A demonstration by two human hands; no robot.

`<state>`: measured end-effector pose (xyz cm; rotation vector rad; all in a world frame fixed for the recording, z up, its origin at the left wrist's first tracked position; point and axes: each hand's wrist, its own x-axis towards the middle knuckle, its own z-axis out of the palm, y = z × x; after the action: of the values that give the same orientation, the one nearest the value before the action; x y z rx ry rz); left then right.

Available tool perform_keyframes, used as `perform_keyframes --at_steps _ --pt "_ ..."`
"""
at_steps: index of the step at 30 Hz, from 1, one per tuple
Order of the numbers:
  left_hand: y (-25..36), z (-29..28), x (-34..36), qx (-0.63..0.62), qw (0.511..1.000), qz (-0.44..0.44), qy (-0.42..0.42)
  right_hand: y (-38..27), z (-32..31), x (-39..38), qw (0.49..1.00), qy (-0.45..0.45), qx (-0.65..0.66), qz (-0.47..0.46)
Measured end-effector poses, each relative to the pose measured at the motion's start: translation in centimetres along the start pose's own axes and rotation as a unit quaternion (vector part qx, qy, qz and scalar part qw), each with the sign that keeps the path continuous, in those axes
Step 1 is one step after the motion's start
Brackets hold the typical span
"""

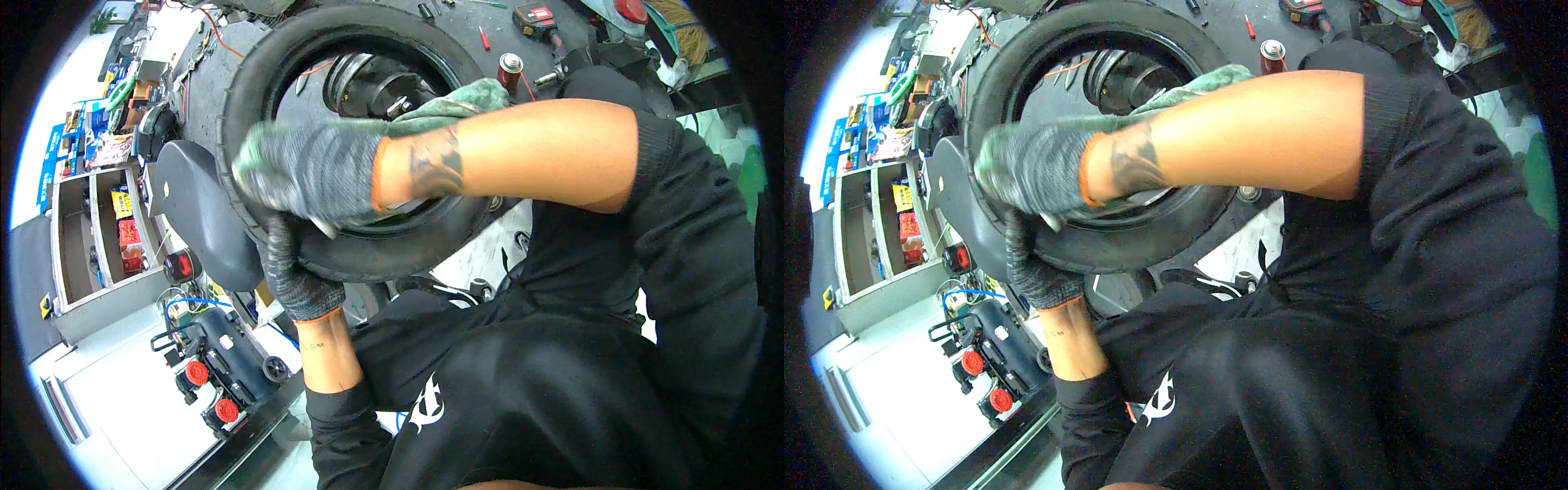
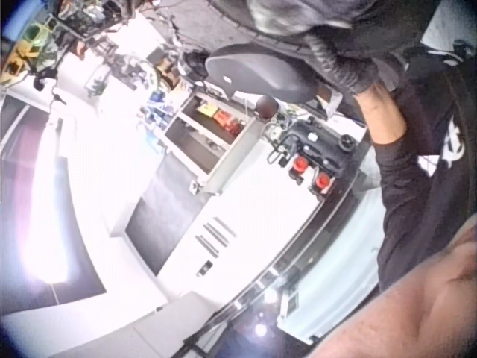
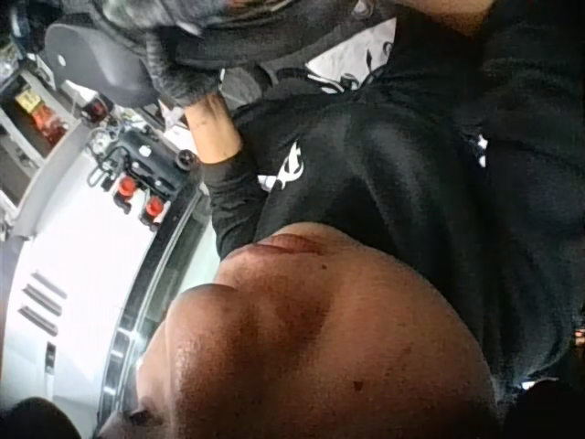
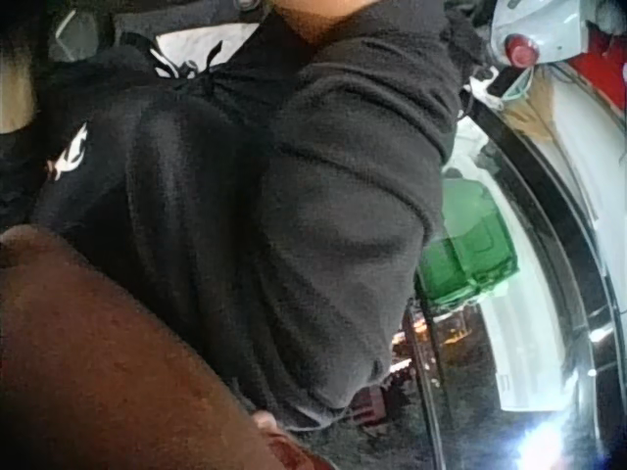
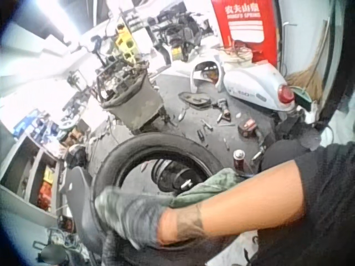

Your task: The person sits on the floor and wipes the inner and outer surfaces of a motorcycle tire with a cloth. They rotate the tire to access different areas and continue wiping until the tire appears clean.

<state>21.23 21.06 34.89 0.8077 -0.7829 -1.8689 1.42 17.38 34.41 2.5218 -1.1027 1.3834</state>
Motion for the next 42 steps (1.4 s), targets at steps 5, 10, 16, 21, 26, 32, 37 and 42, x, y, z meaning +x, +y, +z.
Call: perform_keyframes --at_steps 5,10,16,21,26,32,37,42 --pt "-1.0 -0.3 -0.8 0.125 0.987 0.002 0.097 8.3 -5.4 3.9 0.941 -0.065 -0.222 0.249" --pt "-1.2 -0.5 -0.7 0.072 0.993 -0.006 0.090 4.1 -4.2 2.5 0.949 -0.133 -0.155 0.240" --pt "0.4 0.4 -1.6 0.062 0.994 0.014 0.084 -1.4 2.0 -0.8 0.969 0.083 0.092 0.212" --pt "0.4 0.2 -1.8 0.068 0.997 0.005 0.032 3.1 -1.7 1.6 0.982 -0.051 -0.109 0.143" --pt "-0.1 -0.9 -1.3 0.039 0.996 -0.008 0.085 7.7 -4.9 3.0 0.904 -0.089 -0.173 0.381" --pt "0.0 -1.6 -0.9 0.079 0.988 0.017 0.135 2.2 0.5 0.6 0.984 -0.049 -0.135 0.106" --pt "0.7 -1.2 -0.9 0.018 0.999 0.003 0.044 -0.8 0.3 1.2 0.992 0.110 -0.058 0.002" --pt "0.6 -0.7 -1.2 0.007 0.998 0.010 0.065 7.6 -0.2 1.7 0.955 -0.060 -0.093 0.275"
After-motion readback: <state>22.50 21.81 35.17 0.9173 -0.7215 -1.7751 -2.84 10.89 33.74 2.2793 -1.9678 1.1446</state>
